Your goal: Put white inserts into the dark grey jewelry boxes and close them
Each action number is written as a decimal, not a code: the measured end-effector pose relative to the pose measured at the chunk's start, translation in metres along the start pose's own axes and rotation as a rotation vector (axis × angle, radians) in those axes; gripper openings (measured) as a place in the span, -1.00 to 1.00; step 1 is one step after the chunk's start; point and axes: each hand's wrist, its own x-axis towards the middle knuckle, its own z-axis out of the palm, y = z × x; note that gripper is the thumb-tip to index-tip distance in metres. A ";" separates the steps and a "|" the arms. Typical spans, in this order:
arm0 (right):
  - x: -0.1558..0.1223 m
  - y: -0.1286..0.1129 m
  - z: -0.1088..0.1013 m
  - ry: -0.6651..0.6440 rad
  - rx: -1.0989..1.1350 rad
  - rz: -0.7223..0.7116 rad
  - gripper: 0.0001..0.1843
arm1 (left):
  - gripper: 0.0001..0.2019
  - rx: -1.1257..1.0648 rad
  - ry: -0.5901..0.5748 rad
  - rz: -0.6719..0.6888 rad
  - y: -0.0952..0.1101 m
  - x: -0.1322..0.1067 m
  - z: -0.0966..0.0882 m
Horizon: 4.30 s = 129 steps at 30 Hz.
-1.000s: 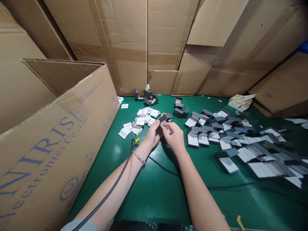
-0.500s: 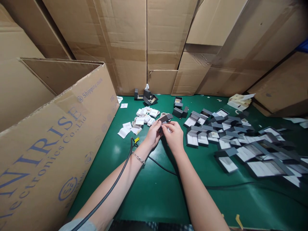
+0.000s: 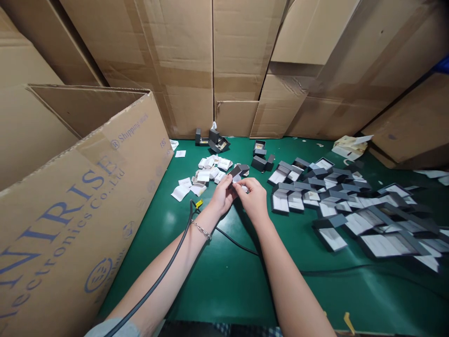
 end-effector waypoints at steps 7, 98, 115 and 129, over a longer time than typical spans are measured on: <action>-0.003 0.003 0.003 0.024 -0.060 -0.029 -0.66 | -0.89 -0.040 -0.011 -0.011 0.000 0.004 -0.001; 0.007 0.015 -0.010 -0.182 0.350 0.370 -0.61 | -0.78 0.091 0.049 -0.038 0.000 0.004 -0.004; 0.007 0.007 -0.009 -0.145 0.294 0.276 -0.73 | -0.75 0.097 0.038 -0.108 0.002 0.004 -0.003; 0.008 0.017 -0.010 -0.210 0.394 0.323 -0.68 | -0.82 0.133 0.036 -0.050 0.002 0.003 -0.003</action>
